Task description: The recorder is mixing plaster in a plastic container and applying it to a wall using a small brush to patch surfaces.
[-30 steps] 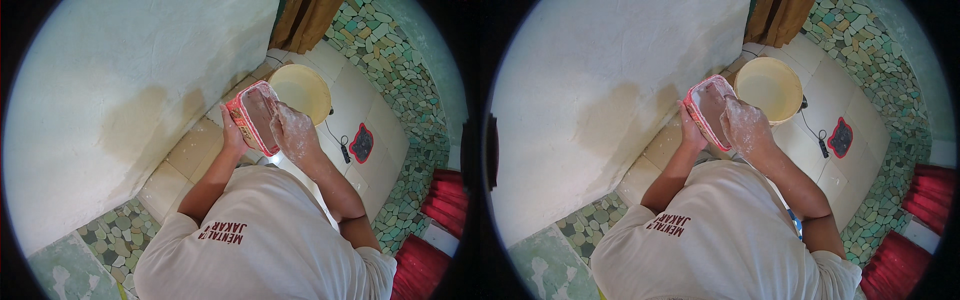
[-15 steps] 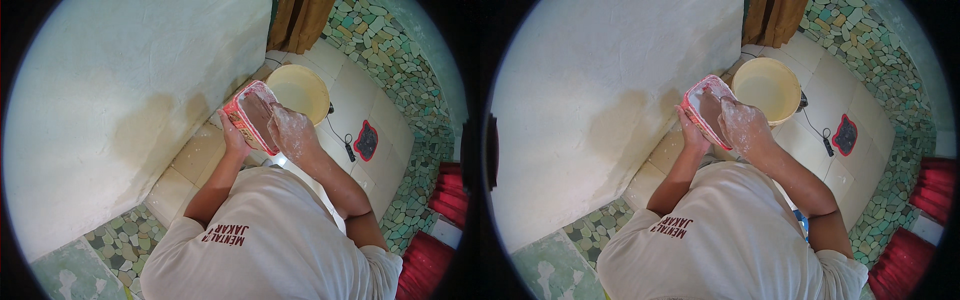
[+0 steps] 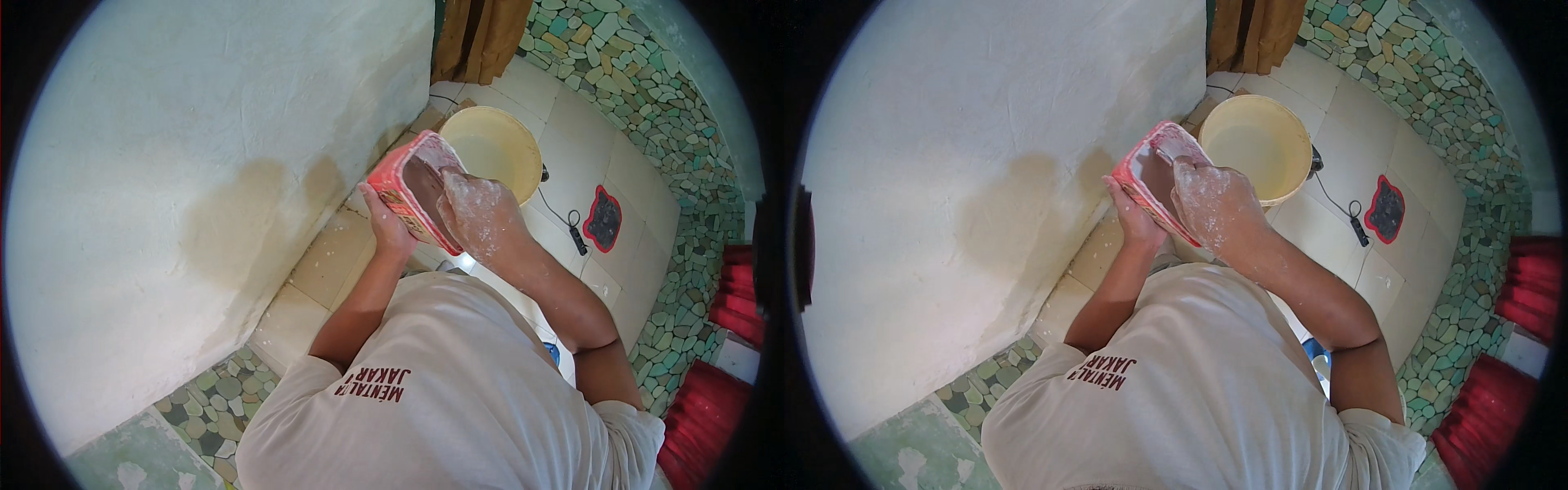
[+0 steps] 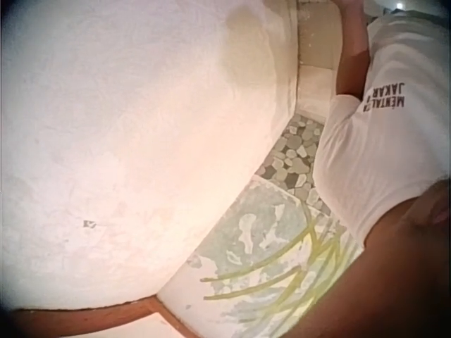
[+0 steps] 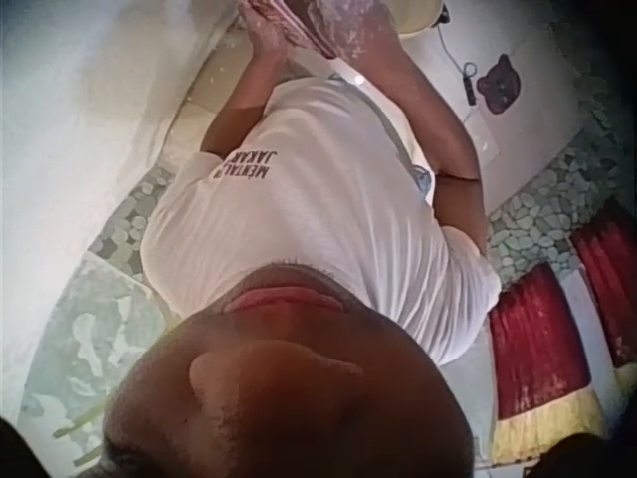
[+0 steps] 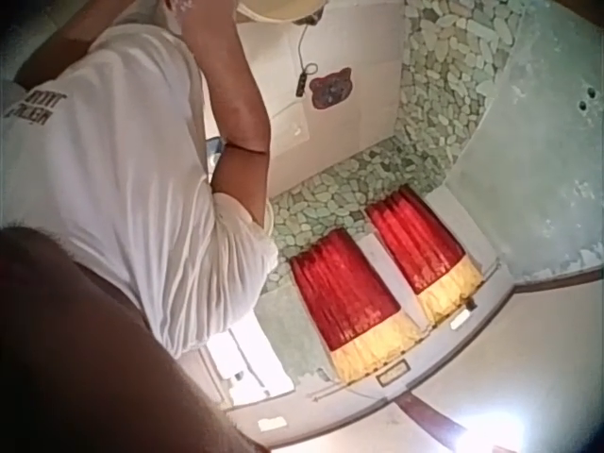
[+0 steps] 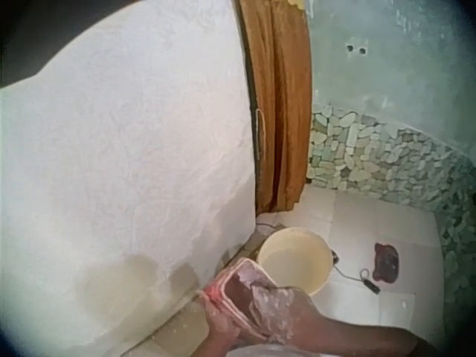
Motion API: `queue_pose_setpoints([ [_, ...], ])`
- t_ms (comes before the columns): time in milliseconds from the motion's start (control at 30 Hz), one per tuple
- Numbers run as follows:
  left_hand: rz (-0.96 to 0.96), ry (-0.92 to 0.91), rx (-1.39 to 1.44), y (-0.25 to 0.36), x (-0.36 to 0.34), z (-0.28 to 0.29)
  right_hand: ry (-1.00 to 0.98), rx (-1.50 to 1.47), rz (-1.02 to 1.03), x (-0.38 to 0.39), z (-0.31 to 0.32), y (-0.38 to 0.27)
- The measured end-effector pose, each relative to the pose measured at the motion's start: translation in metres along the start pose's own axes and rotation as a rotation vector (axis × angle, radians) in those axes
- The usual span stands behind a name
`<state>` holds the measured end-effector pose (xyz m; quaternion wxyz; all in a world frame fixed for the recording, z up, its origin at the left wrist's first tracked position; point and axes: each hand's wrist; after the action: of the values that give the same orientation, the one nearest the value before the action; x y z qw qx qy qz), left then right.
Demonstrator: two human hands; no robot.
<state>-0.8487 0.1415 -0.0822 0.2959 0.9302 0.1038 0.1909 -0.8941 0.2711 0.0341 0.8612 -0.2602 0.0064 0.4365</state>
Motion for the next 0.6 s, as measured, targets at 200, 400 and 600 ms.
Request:
queue_pose_setpoints([
  [200,0.028,-0.045,-0.024,0.017,-0.017,0.012,0.003,-0.061,-0.062,-0.019,-0.011,0.001],
  [400,0.204,-0.066,0.097,0.038,-0.034,0.012,0.045,-0.051,-0.078,-0.044,0.024,-0.008],
  [600,0.514,-0.138,0.236,0.045,-0.033,0.009,-0.123,-0.102,0.225,-0.097,0.066,0.015],
])
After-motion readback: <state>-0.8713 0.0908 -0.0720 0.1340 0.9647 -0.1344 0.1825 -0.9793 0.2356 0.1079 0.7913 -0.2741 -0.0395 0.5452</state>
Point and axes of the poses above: each hand's wrist, its own x-axis away from the middle knuckle, its own z-axis out of the back of the hand, y = z × x, and after that the axes turned 7 degrees about z, right-handed
